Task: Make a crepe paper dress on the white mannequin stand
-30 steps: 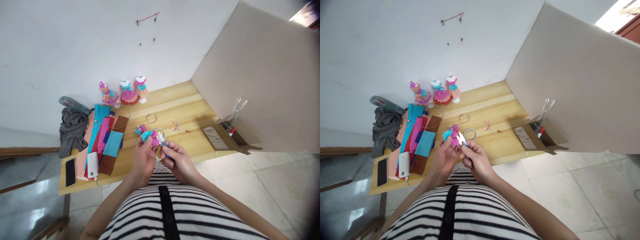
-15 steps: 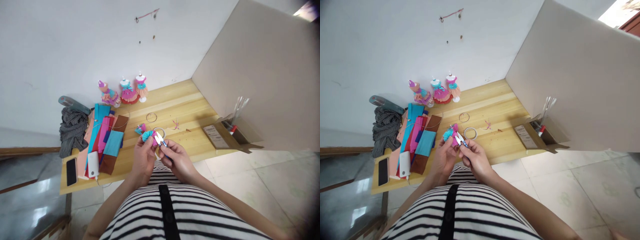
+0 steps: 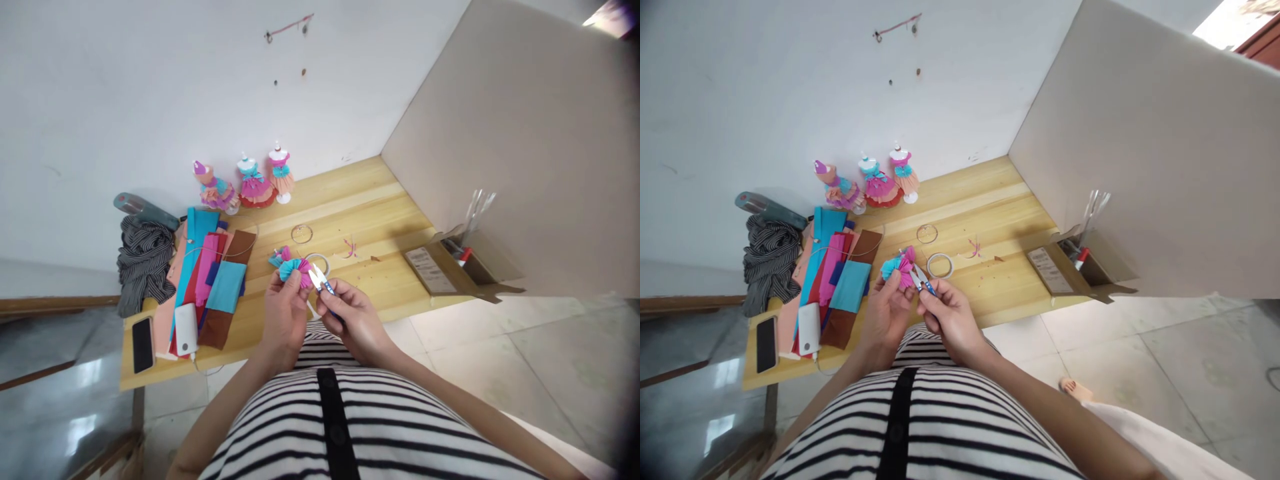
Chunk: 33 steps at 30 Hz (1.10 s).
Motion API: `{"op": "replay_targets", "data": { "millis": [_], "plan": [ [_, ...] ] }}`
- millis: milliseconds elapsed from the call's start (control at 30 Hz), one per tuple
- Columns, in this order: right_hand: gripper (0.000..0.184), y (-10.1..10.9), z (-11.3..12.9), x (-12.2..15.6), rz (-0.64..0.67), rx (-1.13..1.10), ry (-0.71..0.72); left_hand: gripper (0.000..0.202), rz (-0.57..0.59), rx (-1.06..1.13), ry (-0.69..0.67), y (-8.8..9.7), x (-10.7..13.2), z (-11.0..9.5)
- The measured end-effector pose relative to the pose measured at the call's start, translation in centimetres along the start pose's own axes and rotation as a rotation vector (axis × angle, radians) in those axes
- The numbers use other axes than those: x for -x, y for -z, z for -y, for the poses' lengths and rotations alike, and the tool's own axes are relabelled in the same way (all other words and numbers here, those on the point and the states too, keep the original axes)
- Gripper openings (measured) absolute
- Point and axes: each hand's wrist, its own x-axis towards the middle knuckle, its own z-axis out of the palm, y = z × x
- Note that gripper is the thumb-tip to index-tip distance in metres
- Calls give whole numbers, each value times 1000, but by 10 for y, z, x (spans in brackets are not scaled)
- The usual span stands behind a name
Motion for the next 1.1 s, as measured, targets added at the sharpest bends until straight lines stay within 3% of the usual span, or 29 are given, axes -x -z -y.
{"op": "replay_targets", "data": {
  "millis": [333,700,1100],
  "plan": [
    [38,0,-1,-1,-6,-4,29,18,13,-7,-9,5,0,4],
    [34,3,-3,-2,21,37,42,17,-46,-6,12,1,-1,-3],
    [37,-12,4,-9,32,20,-11,12,14,-8,-28,6,-5,-7]
  ]
}}
